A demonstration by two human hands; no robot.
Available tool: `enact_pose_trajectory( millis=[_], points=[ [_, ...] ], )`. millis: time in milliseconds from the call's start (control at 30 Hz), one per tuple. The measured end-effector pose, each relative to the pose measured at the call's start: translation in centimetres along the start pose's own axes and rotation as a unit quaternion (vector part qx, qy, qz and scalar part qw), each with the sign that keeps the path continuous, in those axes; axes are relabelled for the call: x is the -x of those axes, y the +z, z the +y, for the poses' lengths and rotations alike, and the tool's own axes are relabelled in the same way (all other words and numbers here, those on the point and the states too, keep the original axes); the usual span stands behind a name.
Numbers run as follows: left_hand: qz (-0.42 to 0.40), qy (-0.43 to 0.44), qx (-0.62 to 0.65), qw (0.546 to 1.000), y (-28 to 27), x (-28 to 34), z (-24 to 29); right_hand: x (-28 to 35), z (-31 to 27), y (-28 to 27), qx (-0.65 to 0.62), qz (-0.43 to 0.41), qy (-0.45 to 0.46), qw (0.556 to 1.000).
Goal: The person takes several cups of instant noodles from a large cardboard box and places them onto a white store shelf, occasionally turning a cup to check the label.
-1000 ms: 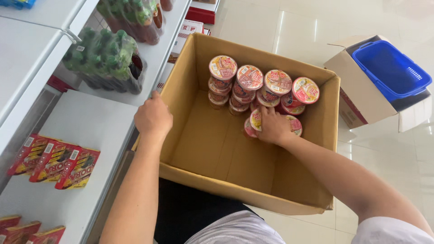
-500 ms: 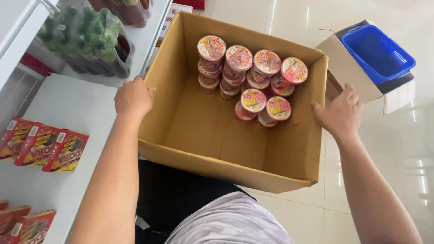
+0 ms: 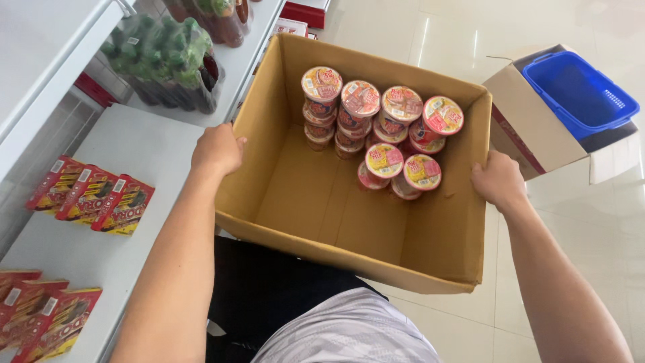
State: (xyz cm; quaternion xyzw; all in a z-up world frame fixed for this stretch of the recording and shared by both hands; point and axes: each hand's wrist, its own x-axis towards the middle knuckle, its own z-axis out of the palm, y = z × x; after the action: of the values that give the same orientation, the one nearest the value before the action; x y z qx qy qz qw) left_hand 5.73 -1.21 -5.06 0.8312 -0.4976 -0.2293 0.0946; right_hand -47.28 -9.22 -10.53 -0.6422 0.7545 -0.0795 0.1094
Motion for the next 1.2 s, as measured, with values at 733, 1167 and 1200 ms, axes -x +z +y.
enact_pose_trajectory(
  millis=[733,1167,1200],
  points=[
    [0.236,0.239,-0.108,0.935,2.8,6.5,6.2,5.8,-14.4,-3.0,0.115,-0.072,-0.224,0.965],
    [0.051,0.311,-0.149,0.937,10.3,2.3,3.6,1.3,-14.1,11.2,0.229,-0.092,-0.224,0.943],
    [0.050,0.309,-0.150,0.938,9.7,2.5,3.8,1.8,-14.6,10.2,0.229,-0.094,-0.225,0.942]
  ],
)
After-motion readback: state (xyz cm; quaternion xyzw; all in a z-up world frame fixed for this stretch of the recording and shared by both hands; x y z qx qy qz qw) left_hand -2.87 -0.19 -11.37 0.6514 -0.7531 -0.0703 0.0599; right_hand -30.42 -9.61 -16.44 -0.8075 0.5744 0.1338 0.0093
